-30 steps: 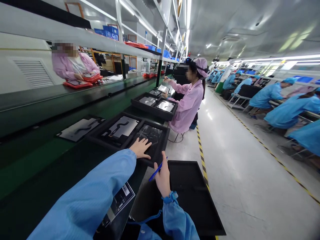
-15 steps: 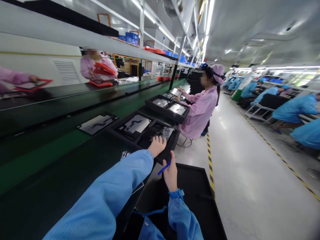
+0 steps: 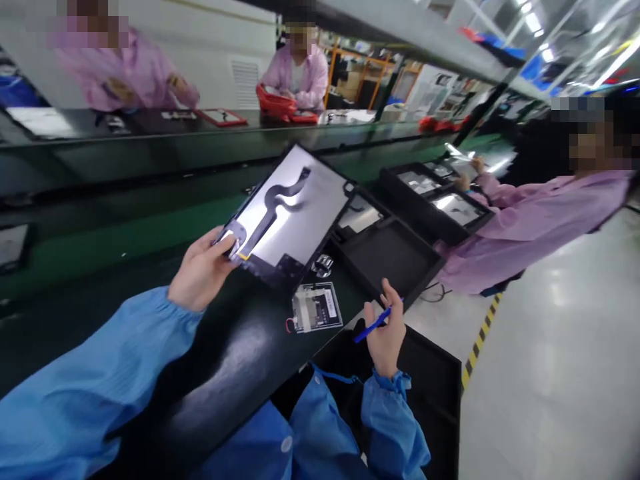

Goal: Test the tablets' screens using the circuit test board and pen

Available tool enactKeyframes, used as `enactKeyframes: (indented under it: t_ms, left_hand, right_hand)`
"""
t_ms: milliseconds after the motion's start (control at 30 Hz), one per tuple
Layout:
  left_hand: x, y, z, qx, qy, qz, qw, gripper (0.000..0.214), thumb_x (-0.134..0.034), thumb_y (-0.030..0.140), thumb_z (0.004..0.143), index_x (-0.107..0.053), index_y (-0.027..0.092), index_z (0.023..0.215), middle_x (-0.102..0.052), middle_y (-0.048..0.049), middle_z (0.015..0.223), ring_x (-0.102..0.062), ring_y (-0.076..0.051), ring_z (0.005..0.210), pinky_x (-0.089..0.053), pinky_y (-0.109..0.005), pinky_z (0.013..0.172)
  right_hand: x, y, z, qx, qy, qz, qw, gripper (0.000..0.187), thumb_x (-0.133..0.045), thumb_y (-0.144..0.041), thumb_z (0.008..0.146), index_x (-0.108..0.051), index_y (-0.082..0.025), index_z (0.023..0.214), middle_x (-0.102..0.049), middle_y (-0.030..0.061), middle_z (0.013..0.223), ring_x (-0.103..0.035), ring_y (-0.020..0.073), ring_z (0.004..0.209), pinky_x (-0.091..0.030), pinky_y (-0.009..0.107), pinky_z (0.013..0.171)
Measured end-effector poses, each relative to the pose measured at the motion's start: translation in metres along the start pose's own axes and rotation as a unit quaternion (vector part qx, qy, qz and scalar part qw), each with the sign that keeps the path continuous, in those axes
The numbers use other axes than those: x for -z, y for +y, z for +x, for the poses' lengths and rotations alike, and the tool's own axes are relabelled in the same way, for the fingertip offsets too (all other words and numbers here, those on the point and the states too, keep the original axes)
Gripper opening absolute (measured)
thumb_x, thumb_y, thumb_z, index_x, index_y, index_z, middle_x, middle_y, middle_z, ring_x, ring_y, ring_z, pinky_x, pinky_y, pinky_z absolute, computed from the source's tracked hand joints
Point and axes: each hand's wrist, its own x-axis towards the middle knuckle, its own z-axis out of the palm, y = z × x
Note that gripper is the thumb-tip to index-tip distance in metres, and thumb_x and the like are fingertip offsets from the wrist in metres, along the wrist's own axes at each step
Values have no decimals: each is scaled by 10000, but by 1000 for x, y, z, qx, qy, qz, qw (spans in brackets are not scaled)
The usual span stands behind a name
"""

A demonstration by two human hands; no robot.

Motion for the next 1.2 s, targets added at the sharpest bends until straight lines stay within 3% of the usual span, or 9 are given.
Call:
enactKeyframes:
  t_ms: [133, 233, 567, 733, 867, 933, 1033, 1100, 1200]
  left_hand:
    - [71, -5, -50, 94, 158, -46, 982, 158, -623, 2, 852, -723, 123, 844, -742, -43, 911, -696, -114, 774, -615, -157, 699]
    - [96, -20, -73, 111, 207, -44, 971, 195, -601, -11, 857, -713, 140, 807, -742, -32, 900, -702, -122, 811, -629, -179, 731]
    - [98, -53, -108, 150, 195, -16, 969, 229, -766, 129, 754, -642, 198, 933, -690, 11, 886, -678, -126, 819, -611, -208, 740]
    - [103, -65, -138, 83, 100, 229, 965, 522, -647, 327, 902, -473, 305, 1394, -542, -77, 1445, -510, -288, 1357, -460, -494, 1125]
    - [116, -50, -130, -138, 19, 525, 840, 698, -569, 270, 947, -265, 271, 1575, -257, -132, 1642, -240, -313, 1522, -282, -501, 1238]
    - [125, -44, -108, -180, -42, 611, 770, 663, -514, 260, 977, -255, 192, 1583, -260, -178, 1641, -201, -342, 1531, -225, -547, 1245]
    - [135, -48, -74, -196, -163, 677, 691, 611, -389, 322, 1031, -237, 108, 1583, -246, -217, 1645, -155, -373, 1536, -162, -617, 1229]
    - [137, -58, -60, -209, -209, 699, 651, 613, -312, 353, 1047, -234, 55, 1577, -266, -236, 1632, -159, -363, 1536, -158, -607, 1226]
    - [134, -68, -57, -213, -216, 706, 640, 631, -267, 366, 1051, -238, -1, 1563, -274, -255, 1623, -152, -338, 1541, -170, -561, 1232]
  right_hand:
    - [-29, -14, -12, 107, -230, -51, 966, 504, -661, -333, 881, -522, -247, 1358, -543, 92, 1484, -415, 308, 1453, -339, 583, 1203]
    - [-45, -14, -18, 131, -297, -72, 943, 646, -686, -373, 869, -437, -216, 1444, -492, 118, 1526, -379, 317, 1475, -333, 582, 1208]
    - [-51, -16, -16, 110, -324, -91, 935, 616, -658, -414, 878, -456, -240, 1433, -470, 105, 1542, -387, 321, 1470, -328, 574, 1204]
    - [-49, -17, -16, 98, -337, -84, 933, 551, -682, -432, 866, -513, -245, 1356, -464, 101, 1550, -379, 321, 1476, -319, 574, 1208]
    - [-39, -24, -12, 99, -275, -45, 955, 397, -702, -415, 870, -602, -248, 1216, -563, 97, 1466, -512, 315, 1369, -445, 518, 1109]
    - [-37, -35, -9, 77, -233, 2, 969, 218, -626, -402, 929, -662, -240, 1072, -700, 85, 1263, -667, 273, 1132, -534, 439, 963]
    - [-46, -62, -8, -9, -221, 112, 969, 310, -391, -400, 1030, -640, -231, 1105, -724, 30, 853, -672, 177, 706, -537, 328, 688]
    - [-59, -84, -11, -57, -247, 173, 952, 288, -368, -382, 1029, -577, -234, 1163, -648, -14, 743, -607, 147, 619, -490, 285, 613]
    - [-84, -111, -24, -74, -353, 202, 910, 131, -543, -351, 956, -581, -230, 991, -611, -34, 738, -570, 118, 625, -447, 245, 596]
